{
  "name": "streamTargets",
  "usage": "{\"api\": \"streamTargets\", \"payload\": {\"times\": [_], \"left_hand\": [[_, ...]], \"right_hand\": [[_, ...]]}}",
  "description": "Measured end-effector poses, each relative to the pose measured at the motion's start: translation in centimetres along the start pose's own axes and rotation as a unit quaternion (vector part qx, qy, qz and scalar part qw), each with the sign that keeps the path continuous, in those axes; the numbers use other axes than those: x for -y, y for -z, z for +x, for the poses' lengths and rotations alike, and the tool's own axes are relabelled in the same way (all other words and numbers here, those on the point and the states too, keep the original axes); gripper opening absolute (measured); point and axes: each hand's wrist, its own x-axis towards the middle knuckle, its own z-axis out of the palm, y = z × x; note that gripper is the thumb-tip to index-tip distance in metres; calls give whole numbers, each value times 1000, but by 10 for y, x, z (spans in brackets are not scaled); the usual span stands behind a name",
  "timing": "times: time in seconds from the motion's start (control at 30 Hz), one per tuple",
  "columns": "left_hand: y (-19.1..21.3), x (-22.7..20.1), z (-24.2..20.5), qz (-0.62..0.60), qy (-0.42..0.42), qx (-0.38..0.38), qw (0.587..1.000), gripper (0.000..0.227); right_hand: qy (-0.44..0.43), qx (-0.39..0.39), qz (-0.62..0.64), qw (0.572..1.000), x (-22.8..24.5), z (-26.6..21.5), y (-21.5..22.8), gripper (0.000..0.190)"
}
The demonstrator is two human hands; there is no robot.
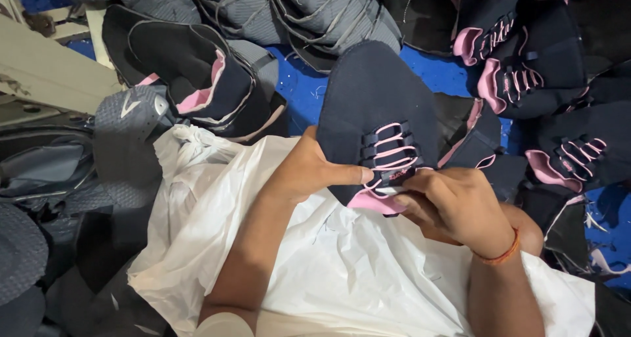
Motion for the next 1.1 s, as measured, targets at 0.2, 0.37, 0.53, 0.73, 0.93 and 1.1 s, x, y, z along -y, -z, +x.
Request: {"api": "streamTargets", "payload": {"times": [0.2,0.37,0.53,0.73,0.93,1.1], "left_hand": [[1,-3,0,1,17,-21,1000,55],[4,-2,-1,14,9,-11,1000,55],[5,-5,-2,-7,-10,4,1000,60],[10,-4,1,-56,-96,-25,993,69],[7,15,3,-48,-109,-57,991,59],[-11,13,7,153,-179,-69,969,31]], "right_hand": [[-99,40,62,992,-11,-9,-8,40],[-35,6,32,999,-10,-8,-10,40],[-82,-37,113,989,-26,-40,-24,33],[-192,-247,381,870,-31,-39,-49,47],[-268,-315,436,799,1,-5,-49,49],[-275,-385,376,797,-6,-11,-59,38]]}}
